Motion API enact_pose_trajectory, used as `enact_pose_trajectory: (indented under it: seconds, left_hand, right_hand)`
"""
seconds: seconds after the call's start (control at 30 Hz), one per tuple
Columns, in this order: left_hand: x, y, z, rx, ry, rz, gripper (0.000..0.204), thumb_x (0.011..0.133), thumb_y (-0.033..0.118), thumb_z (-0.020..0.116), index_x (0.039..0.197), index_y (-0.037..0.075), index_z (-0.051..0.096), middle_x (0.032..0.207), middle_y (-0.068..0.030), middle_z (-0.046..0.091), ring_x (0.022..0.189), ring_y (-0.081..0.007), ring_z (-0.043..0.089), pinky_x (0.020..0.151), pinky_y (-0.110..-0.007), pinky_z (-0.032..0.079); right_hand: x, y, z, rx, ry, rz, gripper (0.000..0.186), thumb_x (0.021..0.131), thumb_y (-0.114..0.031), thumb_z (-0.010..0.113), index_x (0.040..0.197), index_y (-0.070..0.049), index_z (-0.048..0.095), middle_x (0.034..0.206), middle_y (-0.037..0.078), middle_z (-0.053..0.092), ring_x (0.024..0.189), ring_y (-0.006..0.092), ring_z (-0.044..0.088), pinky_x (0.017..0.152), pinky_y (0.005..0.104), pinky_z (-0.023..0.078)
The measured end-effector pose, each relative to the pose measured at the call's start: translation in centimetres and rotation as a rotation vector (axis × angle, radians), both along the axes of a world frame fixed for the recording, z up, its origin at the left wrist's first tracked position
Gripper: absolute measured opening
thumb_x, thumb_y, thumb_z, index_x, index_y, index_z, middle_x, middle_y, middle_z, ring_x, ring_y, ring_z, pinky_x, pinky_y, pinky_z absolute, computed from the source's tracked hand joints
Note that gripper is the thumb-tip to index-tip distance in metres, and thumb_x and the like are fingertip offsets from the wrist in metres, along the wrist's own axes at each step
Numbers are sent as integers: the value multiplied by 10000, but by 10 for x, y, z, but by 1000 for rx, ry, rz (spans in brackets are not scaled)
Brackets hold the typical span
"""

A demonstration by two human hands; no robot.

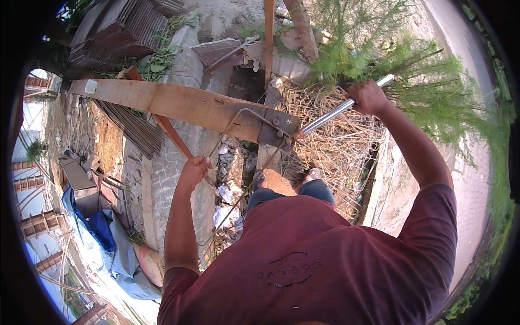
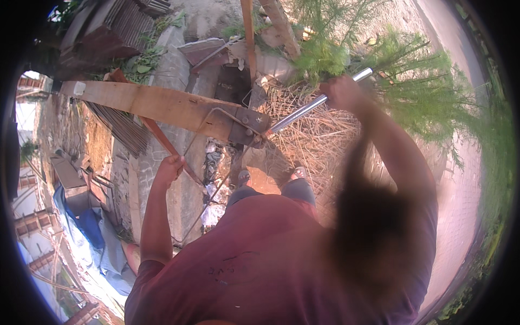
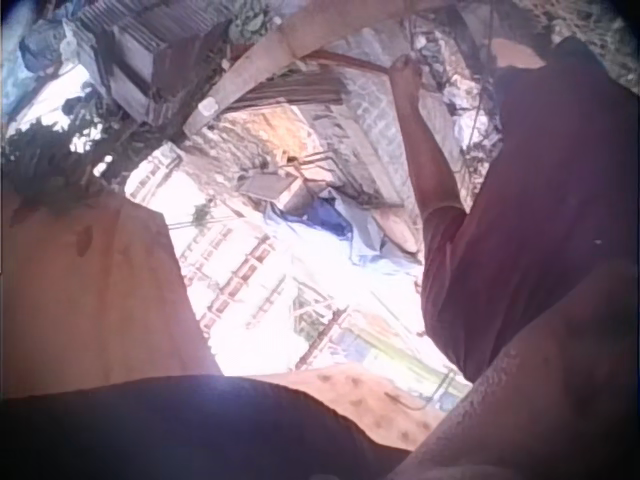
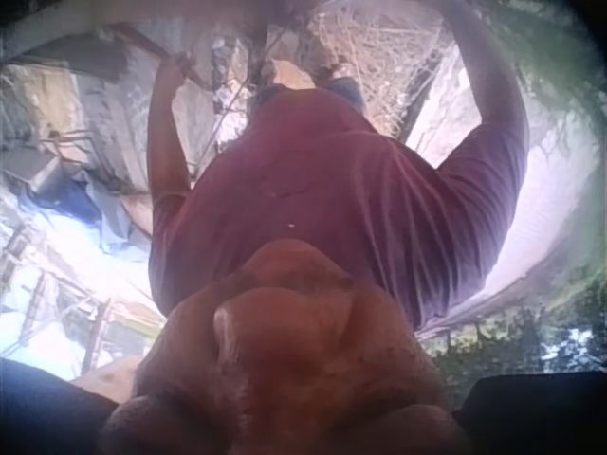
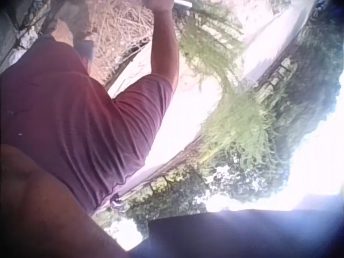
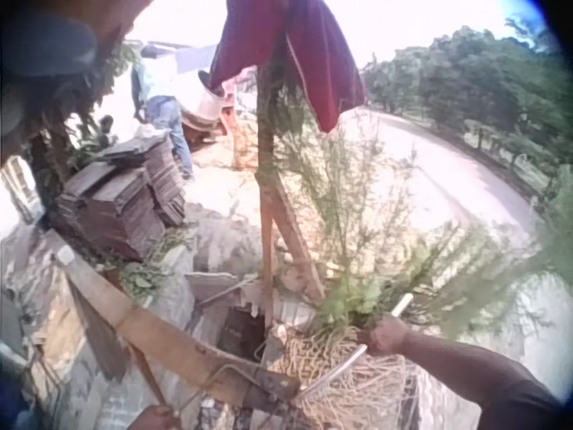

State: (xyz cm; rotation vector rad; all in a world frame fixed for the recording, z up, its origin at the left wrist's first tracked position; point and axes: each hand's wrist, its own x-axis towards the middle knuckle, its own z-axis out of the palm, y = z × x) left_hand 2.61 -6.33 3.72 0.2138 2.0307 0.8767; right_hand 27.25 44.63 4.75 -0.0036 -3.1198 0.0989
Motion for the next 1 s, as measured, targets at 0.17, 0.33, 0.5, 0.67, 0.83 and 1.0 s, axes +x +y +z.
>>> enact_pose_trajectory:
  seconds: [0.17, 0.33, 0.5, 0.67, 0.83, 1.0]
  left_hand:
    - [0, -4, -5, 19, 2, 14, 322, 952, 265, 530, 759, 17, 599, 519, 26, 407, 443, -72, 336, 430, -251, 262]
    - [-3, -9, -13, 61, -5, 16, 297, 950, 275, 533, 751, 59, 571, 534, 39, 418, 435, -57, 333, 402, -229, 248]
    - [-2, -7, -8, 58, -16, -1, 308, 957, 258, 524, 769, 22, 582, 523, 36, 390, 439, -64, 312, 413, -243, 240]
    - [-6, -9, -13, 84, -53, 3, 321, 958, 267, 525, 760, 19, 573, 522, 38, 387, 439, -64, 311, 415, -238, 239]
    - [-13, -16, -23, 117, -110, -64, 333, 964, 284, 515, 764, 25, 571, 510, 27, 399, 422, -62, 325, 390, -235, 231]
    - [-24, -4, -21, 149, -201, -133, 337, 964, 328, 505, 781, 49, 553, 543, 14, 425, 379, -66, 327, 346, -228, 240]
  right_hand:
    - [3, -7, -1, 80, 9, -32, 90, 668, -162, 625, 753, -133, 631, 608, 53, 578, 590, 231, 609, 539, 379, 468]
    - [6, 8, 1, 33, -71, -67, 101, 674, -139, 611, 766, -103, 627, 628, 62, 596, 620, 266, 616, 602, 410, 489]
    - [17, 13, 8, 185, -329, -388, 142, 718, -115, 583, 841, -111, 655, 786, 89, 650, 833, 274, 635, 725, 410, 504]
    - [123, -86, -21, 13, -94, -763, 63, 681, -152, 614, 697, -93, 603, 706, 142, 643, 679, 342, 631, 685, 441, 502]
    - [231, -231, -100, -110, -85, -1260, 298, 789, -330, 643, 804, -36, 592, 686, 223, 620, 693, 401, 624, 676, 462, 501]
    - [209, -199, -1, -505, -133, -752, 590, 872, -607, 481, 839, -29, 599, 614, 183, 572, 587, 384, 573, 572, 447, 447]
